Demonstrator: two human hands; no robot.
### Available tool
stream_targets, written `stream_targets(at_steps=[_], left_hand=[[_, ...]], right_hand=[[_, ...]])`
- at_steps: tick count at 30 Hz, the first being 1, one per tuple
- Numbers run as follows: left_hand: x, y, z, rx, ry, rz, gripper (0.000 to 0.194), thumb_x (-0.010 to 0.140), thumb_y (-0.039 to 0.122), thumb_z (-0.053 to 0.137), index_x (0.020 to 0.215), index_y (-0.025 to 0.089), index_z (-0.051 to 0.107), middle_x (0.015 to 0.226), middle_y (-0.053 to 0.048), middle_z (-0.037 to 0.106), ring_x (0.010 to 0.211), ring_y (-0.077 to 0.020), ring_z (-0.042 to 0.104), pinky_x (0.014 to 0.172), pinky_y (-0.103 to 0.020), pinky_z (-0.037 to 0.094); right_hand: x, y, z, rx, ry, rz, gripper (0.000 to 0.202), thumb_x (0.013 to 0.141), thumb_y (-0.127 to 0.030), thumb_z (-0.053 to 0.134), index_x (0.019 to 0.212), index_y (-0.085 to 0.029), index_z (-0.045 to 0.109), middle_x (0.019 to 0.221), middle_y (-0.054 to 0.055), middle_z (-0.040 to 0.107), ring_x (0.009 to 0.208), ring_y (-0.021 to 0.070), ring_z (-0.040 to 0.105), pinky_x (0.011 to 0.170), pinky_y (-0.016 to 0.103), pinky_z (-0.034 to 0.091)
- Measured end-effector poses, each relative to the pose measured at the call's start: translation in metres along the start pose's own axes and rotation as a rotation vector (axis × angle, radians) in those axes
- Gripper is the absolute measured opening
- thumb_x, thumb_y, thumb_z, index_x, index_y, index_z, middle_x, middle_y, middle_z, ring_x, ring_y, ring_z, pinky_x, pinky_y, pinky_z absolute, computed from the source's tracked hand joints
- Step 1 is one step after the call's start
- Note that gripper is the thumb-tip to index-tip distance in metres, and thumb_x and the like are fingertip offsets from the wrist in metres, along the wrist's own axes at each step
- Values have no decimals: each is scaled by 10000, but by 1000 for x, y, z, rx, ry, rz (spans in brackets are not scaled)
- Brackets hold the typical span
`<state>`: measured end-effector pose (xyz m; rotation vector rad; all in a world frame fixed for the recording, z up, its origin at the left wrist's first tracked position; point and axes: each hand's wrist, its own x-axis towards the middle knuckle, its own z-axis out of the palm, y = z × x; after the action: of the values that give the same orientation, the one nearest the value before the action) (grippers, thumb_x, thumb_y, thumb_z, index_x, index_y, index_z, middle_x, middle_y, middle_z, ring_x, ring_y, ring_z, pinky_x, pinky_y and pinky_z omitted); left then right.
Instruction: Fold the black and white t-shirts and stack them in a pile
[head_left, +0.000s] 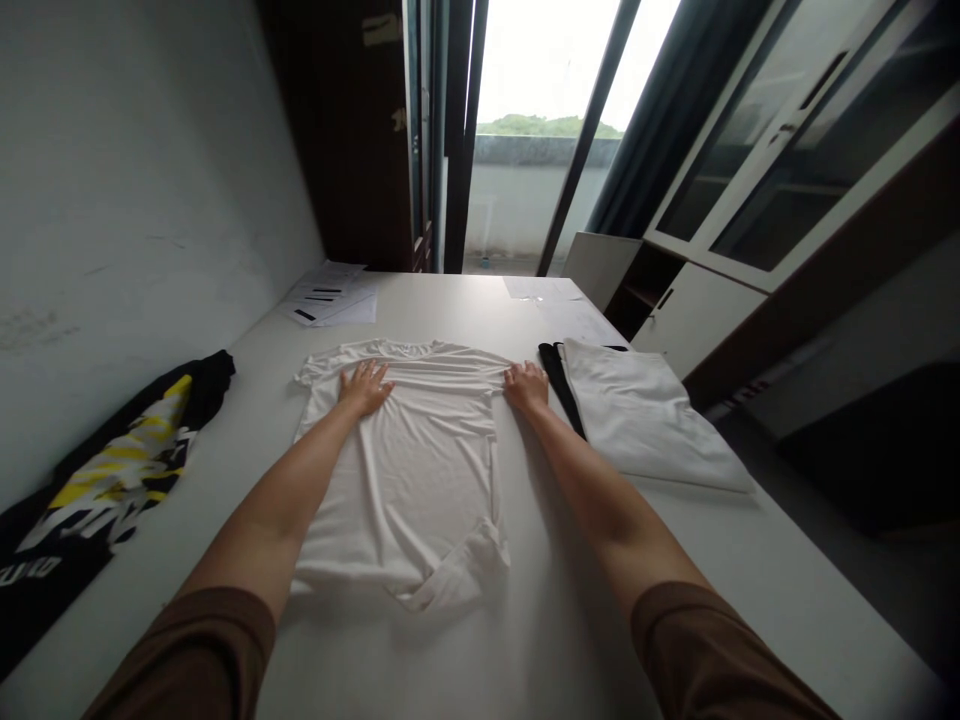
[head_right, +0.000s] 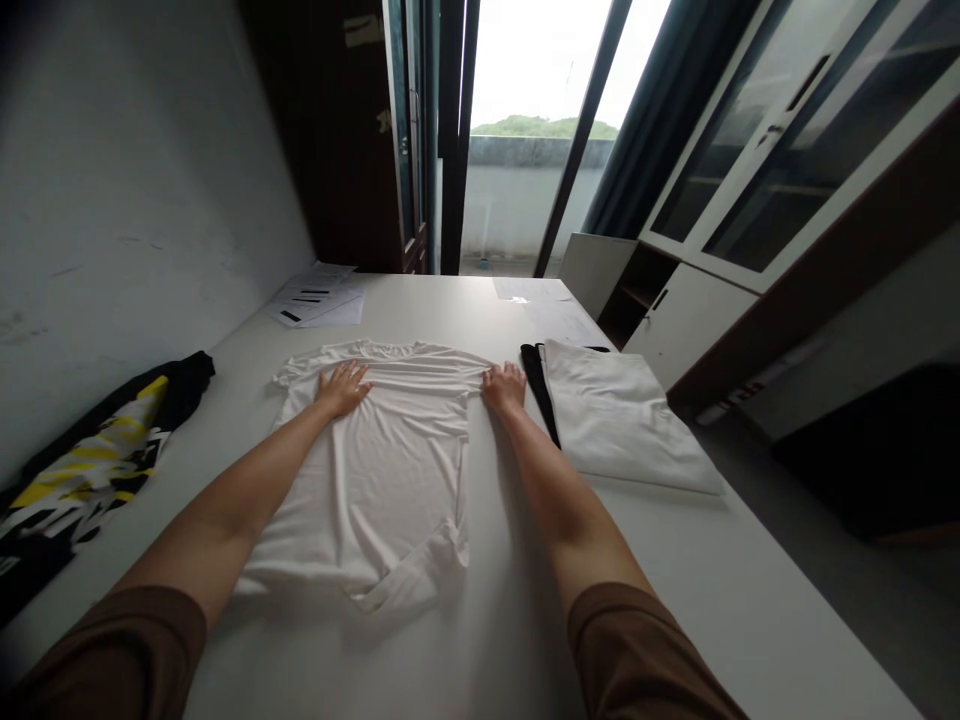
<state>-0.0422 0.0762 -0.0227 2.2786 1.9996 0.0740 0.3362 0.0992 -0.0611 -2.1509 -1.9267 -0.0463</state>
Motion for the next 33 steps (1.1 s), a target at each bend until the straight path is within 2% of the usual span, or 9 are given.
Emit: stream_targets(at_steps=[5, 11, 15, 17, 19, 23, 27, 30, 33], left_hand=[[-55, 63, -2, -55, 62, 259, 431, 1018, 329, 425, 1380, 151, 577, 1487, -166, 501, 1384, -295, 427, 1190, -467, 289], [-217, 130, 12, -115, -101, 783, 328, 932, 525, 602, 981, 203, 637, 1027, -81, 648, 960, -240, 598, 899, -387, 479], [-288, 147, 14, -76, -186, 813, 346, 918, 517, 649, 1030, 196, 587, 1033, -91, 656, 926, -263, 618, 809, -406, 495], [-297, 151, 13, -48, -225, 782, 100, 992, 282, 551, 1029, 192, 571, 993, -82, 670, 867, -234, 644, 761, -370, 494], [-295, 153, 11, -73, -254, 700, 120, 1008, 143, 455, 1043, 193, 559, 950, -64, 681, 813, -205, 665, 717, -327, 488], [-290, 156, 1, -193, -274, 471, 124, 1029, 250, 521, 1147, 217, 532, 1028, -46, 699, 894, -205, 698, 737, -295, 506], [-300, 158, -2, -71, -251, 443, 366, 935, 465, 690, 1160, 206, 563, 1082, -96, 682, 995, -279, 677, 871, -416, 523], [-305, 159, 1, 34, -246, 490, 132, 988, 309, 618, 1052, 197, 592, 1011, -96, 676, 970, -262, 671, 852, -411, 523], [-306, 162, -1, 38, -182, 510, 43, 1005, 209, 555, 1036, 200, 582, 994, -87, 663, 929, -251, 664, 797, -390, 532]], right_hand=[[2, 6, -4, 32, 86, 135, 480, 1012, -388, 387, 1370, -129, 575, 1347, 226, 552, 1262, 346, 472, 1028, 453, 397], [-1, 13, 2, 29, 117, 216, 459, 968, -415, 439, 1223, -97, 649, 1321, 253, 543, 1246, 394, 452, 1026, 508, 379], [2, 15, 4, 100, 131, 143, 337, 955, -344, 463, 1101, -133, 680, 1207, 220, 629, 1166, 370, 515, 972, 470, 407], [4, 14, 3, 172, 134, 121, 308, 960, -323, 460, 1103, -144, 665, 1113, 195, 674, 1074, 332, 570, 920, 417, 422], [6, 14, 3, 262, 126, 106, 292, 974, -325, 450, 1114, -158, 646, 1033, 161, 702, 978, 290, 609, 862, 363, 428], [4, 16, 0, 454, 118, 86, 282, 994, -344, 451, 1163, -171, 597, 1004, 119, 717, 910, 244, 639, 807, 308, 434], [-1, 11, -12, 452, 225, 92, 349, 987, -291, 442, 1289, -140, 530, 1079, 143, 689, 986, 265, 623, 888, 347, 450], [-13, -11, -22, 311, 335, -60, 383, 1006, -307, 417, 1337, -156, 535, 1305, 180, 592, 1235, 321, 506, 1050, 432, 386], [-35, -50, -20, 261, 166, -300, 443, 1047, -402, 364, 1392, -187, 540, 1429, 172, 519, 1318, 329, 439, 1112, 463, 353]])
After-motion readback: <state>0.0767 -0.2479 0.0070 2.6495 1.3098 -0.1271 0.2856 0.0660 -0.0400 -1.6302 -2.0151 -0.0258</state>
